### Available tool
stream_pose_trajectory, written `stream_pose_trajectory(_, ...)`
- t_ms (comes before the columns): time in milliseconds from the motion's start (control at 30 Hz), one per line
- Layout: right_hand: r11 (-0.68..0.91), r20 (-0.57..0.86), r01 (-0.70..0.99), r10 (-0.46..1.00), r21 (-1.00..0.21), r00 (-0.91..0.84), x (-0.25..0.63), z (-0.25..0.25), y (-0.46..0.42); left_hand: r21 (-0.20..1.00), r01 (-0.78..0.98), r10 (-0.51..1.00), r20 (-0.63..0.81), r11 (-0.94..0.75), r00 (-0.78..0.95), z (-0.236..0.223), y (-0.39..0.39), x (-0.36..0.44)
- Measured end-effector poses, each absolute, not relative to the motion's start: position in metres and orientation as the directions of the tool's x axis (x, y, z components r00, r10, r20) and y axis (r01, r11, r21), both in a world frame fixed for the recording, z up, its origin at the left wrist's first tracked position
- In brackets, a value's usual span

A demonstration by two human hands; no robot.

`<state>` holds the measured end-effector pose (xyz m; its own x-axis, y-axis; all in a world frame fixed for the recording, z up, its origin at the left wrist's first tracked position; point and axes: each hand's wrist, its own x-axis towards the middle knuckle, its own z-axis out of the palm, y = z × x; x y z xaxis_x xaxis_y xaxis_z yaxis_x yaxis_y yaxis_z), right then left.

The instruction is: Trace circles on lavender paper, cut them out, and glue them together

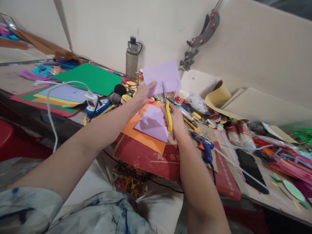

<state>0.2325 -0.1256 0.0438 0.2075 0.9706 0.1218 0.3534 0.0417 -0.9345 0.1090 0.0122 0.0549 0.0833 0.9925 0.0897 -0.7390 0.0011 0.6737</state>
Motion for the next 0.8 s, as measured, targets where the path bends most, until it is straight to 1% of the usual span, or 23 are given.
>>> stream_pose_trajectory(100, 0.03, 0.108, 0.329, 0.968, -0.944, 0.224, 0.232, 0.045, -0.127, 0.684, -0.729, 0.988, 0.111, 0.004, 0.11, 0.053, 0.009, 0.112)
stream_pose_trajectory(300, 0.027, 0.14, 0.399, 0.956, -0.917, 0.256, 0.229, 0.051, -0.13, 0.688, -0.726, 0.981, 0.156, -0.023, 0.116, 0.053, 0.007, 0.114)
stream_pose_trajectory(433, -0.01, 0.109, 0.382, 0.951, -0.924, 0.289, 0.227, 0.052, -0.129, 0.683, -0.73, 0.986, 0.118, 0.004, 0.115, 0.052, 0.009, 0.114)
stream_pose_trajectory(667, -0.007, 0.104, 0.378, 0.956, -0.926, 0.273, 0.227, 0.051, -0.13, 0.672, -0.737, 0.985, 0.071, 0.071, 0.16, 0.058, 0.016, 0.1)
stream_pose_trajectory(800, 0.014, 0.099, 0.395, 0.976, -0.919, 0.197, 0.23, 0.047, -0.13, 0.731, -0.682, 0.992, 0.058, 0.034, 0.111, 0.052, 0.027, 0.095)
